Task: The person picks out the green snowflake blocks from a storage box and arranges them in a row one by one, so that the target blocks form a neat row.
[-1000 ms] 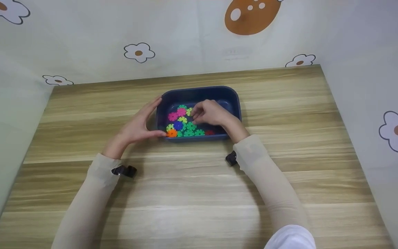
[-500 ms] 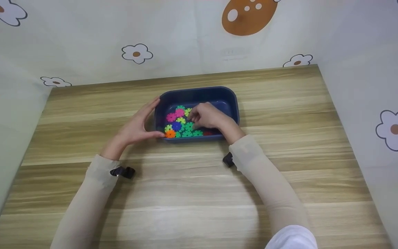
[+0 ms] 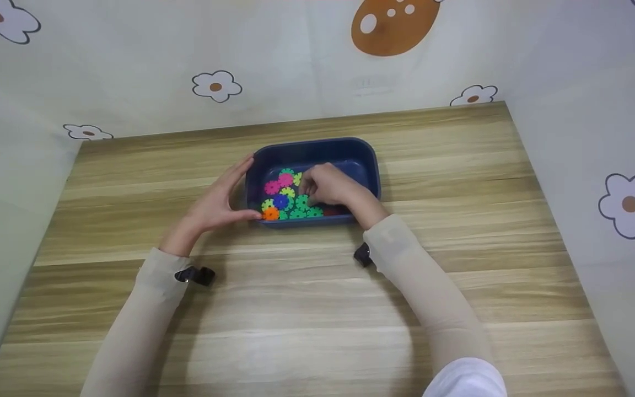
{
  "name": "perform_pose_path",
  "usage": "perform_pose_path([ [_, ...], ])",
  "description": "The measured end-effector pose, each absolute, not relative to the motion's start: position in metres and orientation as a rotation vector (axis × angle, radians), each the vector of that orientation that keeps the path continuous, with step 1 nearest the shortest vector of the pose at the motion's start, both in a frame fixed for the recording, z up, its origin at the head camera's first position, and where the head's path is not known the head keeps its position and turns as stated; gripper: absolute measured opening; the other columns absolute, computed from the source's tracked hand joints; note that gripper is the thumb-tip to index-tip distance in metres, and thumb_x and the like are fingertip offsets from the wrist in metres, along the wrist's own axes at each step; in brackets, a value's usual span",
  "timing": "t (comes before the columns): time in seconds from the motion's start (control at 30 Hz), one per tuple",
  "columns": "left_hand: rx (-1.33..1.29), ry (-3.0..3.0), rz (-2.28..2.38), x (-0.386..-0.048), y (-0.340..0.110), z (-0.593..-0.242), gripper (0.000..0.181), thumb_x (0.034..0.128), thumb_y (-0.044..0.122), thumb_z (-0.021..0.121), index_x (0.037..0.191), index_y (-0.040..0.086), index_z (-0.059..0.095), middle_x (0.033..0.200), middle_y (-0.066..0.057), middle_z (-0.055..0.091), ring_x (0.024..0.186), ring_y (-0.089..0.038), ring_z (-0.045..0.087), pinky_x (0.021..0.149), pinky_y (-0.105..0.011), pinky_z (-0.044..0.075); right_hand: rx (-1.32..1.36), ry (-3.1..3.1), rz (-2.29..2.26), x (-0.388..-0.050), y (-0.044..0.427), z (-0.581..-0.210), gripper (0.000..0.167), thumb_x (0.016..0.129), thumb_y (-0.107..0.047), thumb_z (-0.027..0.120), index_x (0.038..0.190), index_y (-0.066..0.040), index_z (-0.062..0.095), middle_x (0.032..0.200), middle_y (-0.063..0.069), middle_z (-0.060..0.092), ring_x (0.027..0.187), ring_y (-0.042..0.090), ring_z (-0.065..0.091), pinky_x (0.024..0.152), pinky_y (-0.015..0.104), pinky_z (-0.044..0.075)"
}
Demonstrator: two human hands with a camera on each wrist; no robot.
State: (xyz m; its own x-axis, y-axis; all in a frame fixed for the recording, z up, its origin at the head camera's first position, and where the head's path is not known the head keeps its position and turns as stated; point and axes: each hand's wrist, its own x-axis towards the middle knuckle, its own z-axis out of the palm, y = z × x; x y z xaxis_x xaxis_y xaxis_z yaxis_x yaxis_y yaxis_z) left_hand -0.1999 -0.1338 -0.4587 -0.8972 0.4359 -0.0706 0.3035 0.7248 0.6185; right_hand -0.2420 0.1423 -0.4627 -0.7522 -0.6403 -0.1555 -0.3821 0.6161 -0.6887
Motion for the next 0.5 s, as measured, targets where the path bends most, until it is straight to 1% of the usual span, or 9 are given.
perform_pose_path([
  [0.13,0.572,2.710,0.917,-0.2001,-0.1335,-0.4596,0.112,0.0751,0.061,0.078,0.161,0.026,0.015,0.169,0.010,0.011,0.157,-0.020,0.013,0.129,-0.043,0.011,-0.786,2.433,-0.973,-0.2425,0.1453,-0.4631,0.013,0.082,-0.001,0.078,0.093,-0.002,0.073,0.092,0.015,0.074,0.085,0.022,0.069,0.079,0.036,0.060],
  [0.27,0.557,2.703,0.909,-0.1999,-0.1336,-0.4595,0.113,0.0750,0.062,0.078,0.161,0.028,0.014,0.169,0.012,0.010,0.157,-0.020,0.013,0.129,-0.045,0.012,-0.783,2.416,-1.009,-0.2429,0.1479,-0.4649,0.007,0.084,-0.002,0.076,0.090,-0.003,0.073,0.090,0.014,0.075,0.080,0.018,0.069,0.073,0.026,0.057],
  [0.37,0.558,2.704,0.908,-0.1998,-0.1335,-0.4588,0.113,0.0750,0.062,0.078,0.161,0.028,0.013,0.169,0.011,0.009,0.157,-0.021,0.013,0.129,-0.047,0.013,-0.772,2.385,-1.063,-0.2425,0.1494,-0.4636,0.006,0.086,-0.002,0.074,0.091,-0.002,0.074,0.089,0.015,0.076,0.077,0.013,0.068,0.070,0.019,0.054],
  [0.5,0.569,2.709,0.914,-0.1993,-0.1334,-0.4584,0.114,0.0749,0.060,0.079,0.161,0.026,0.014,0.169,0.009,0.010,0.157,-0.021,0.013,0.128,-0.049,0.014,-0.700,2.341,-1.185,-0.2426,0.1517,-0.4602,0.007,0.087,-0.002,0.072,0.094,0.000,0.074,0.087,0.013,0.076,0.074,0.006,0.066,0.069,0.015,0.053],
])
